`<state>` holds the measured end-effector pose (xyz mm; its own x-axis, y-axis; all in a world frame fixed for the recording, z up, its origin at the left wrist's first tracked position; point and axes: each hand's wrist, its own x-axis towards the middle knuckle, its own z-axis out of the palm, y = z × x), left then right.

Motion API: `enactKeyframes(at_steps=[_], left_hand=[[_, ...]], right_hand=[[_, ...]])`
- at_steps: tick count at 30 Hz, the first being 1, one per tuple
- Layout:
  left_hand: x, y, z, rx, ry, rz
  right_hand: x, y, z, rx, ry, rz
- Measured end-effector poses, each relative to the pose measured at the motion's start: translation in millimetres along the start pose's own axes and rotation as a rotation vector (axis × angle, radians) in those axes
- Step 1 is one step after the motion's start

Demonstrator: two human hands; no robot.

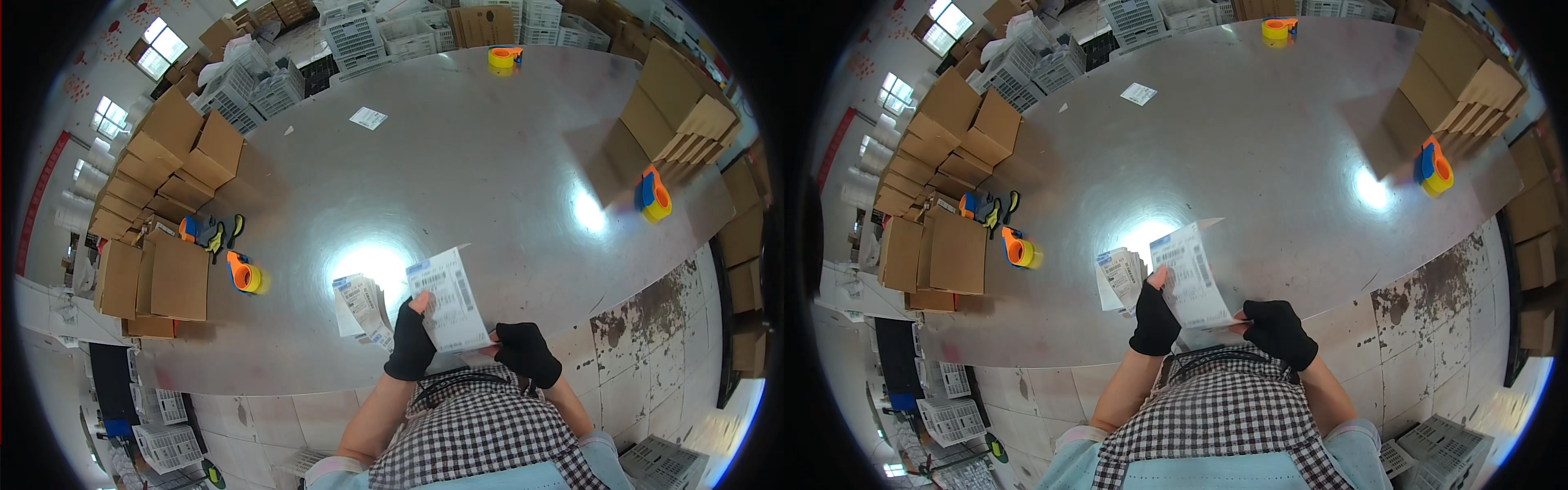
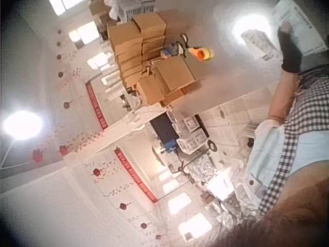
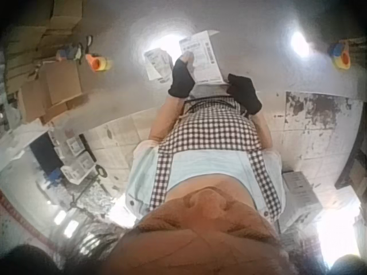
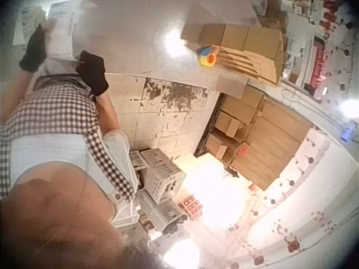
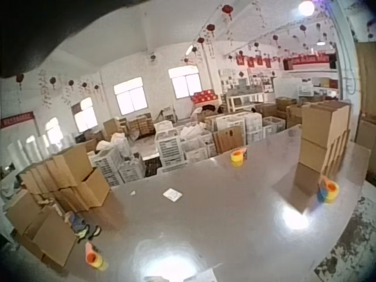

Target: The recorder is sorting and counting printed shipping or inventory labels on a large metal work table in a warehouse or distribution center environment.

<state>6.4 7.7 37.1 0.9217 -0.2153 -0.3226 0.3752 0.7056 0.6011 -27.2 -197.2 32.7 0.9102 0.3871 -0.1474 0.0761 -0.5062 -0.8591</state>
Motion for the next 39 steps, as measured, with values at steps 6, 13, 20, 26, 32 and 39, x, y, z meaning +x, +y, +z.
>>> enactKeyframes(at_steps=[6,13,20,26,32,39], left_hand=[[-0.2,-3.7,7.0,0.326,0.052,-0.05],[3.7,-26.4,-2.7,0.458,-0.029,0.017],[20.9,-14.3,-15.1,0.27,0.051,0.078],[12.8,-10.5,-15.0,0.587,0.044,0.135],[8.2,-8.4,-7.9,0.603,0.035,0.157],[5.6,-6.7,-8.8,0.603,0.03,0.135]], right_hand=[[4.6,-7.7,6.5,0.22,0.391,-0.118],[2.2,-6.1,-2.6,-0.072,0.352,-0.466],[-3.0,1.6,1.1,0.089,0.246,-0.461],[-4.9,0.8,-2.8,0.147,0.229,-0.429],[-6.5,-12.7,-7.4,0.165,0.225,-0.387],[-5.8,-15.5,-7.1,0.236,0.232,-0.402]])
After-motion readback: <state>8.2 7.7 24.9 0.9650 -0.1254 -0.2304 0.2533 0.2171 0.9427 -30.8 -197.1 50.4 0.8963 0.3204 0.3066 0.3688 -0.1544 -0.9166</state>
